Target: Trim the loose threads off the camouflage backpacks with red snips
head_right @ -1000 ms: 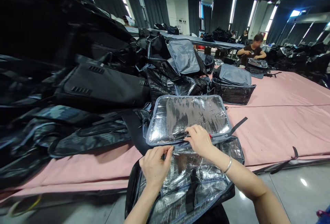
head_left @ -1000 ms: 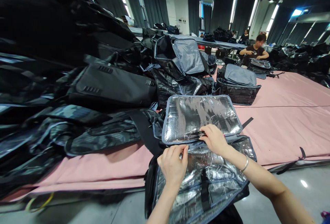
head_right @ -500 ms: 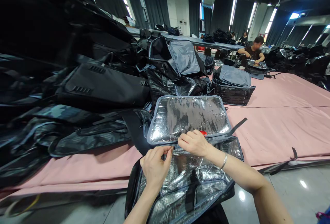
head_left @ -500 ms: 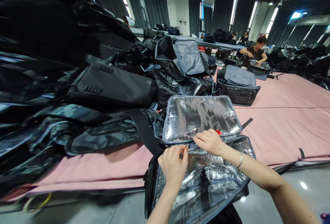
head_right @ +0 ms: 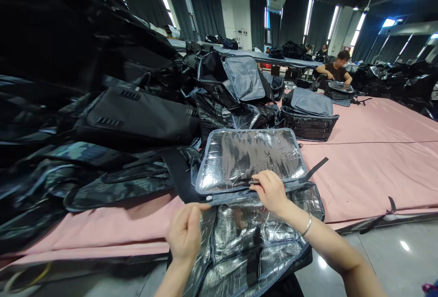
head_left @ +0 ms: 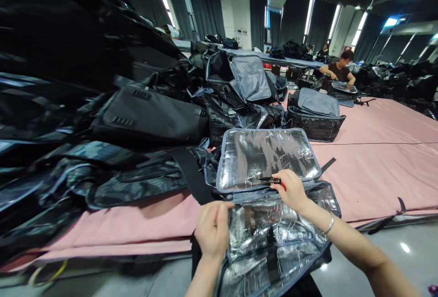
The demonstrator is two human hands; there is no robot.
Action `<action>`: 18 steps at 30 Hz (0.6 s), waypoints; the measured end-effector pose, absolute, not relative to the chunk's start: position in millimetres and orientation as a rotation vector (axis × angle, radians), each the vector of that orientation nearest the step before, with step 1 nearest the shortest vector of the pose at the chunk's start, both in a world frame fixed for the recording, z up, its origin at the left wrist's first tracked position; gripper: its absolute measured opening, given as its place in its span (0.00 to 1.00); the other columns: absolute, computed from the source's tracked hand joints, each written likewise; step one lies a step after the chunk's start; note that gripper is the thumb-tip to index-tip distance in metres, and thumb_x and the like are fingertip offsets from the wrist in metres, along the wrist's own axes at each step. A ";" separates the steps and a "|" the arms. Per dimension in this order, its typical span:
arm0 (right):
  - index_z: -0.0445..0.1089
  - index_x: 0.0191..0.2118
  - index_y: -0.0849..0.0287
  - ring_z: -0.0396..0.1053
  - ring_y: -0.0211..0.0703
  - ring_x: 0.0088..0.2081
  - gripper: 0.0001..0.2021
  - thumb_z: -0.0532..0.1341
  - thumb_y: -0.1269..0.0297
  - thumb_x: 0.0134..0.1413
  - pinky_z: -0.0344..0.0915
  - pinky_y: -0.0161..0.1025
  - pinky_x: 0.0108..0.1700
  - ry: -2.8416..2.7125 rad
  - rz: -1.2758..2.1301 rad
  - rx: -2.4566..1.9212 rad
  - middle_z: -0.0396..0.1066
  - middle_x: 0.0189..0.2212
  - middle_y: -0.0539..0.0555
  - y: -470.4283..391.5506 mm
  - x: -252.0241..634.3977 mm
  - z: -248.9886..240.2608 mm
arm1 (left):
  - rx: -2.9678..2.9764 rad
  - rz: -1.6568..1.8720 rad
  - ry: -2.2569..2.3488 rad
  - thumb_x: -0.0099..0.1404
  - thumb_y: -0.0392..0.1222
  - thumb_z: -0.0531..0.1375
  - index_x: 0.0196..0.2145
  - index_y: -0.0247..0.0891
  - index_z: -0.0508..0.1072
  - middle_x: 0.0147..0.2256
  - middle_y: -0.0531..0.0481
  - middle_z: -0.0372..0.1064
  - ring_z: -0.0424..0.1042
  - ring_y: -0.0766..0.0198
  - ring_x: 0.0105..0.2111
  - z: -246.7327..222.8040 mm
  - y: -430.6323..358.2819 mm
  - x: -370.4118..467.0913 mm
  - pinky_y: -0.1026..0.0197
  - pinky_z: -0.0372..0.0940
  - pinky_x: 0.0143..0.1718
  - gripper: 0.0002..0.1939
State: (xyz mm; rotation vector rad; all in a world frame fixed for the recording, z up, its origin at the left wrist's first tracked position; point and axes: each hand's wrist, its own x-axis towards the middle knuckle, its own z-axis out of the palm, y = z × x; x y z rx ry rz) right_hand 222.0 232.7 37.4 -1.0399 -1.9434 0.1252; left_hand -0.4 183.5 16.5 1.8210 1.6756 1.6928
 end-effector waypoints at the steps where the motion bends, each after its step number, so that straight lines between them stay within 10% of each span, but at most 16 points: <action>1: 0.68 0.40 0.60 0.66 0.44 0.38 0.07 0.58 0.66 0.56 0.62 0.40 0.41 -1.890 0.249 -1.076 0.69 0.35 0.56 228.7 221.5 38.8 | 1.643 1.709 1.786 0.64 0.50 0.50 0.33 0.38 0.71 0.32 0.48 0.68 0.66 0.59 0.35 17.5 187.9 -6.7 0.58 0.58 0.38 0.15; 9: 0.67 0.34 0.58 0.65 0.39 0.32 0.06 0.62 0.65 0.47 0.61 0.36 0.38 -1.554 0.949 -1.225 0.68 0.30 0.49 191.4 200.3 37.4 | 1.139 1.347 1.684 0.42 0.63 0.64 0.23 0.37 0.65 0.20 0.54 0.64 0.63 0.63 0.24 13.8 226.5 -22.5 0.62 0.57 0.28 0.25; 18: 0.67 0.39 0.63 0.43 0.26 0.16 0.25 0.67 0.50 0.38 0.40 0.29 0.18 -0.912 1.452 -1.125 0.51 0.17 0.40 182.8 207.4 14.3 | 1.036 1.564 1.541 0.44 0.60 0.64 0.27 0.38 0.63 0.24 0.55 0.62 0.63 0.66 0.28 7.7 205.9 -9.0 0.63 0.58 0.32 0.24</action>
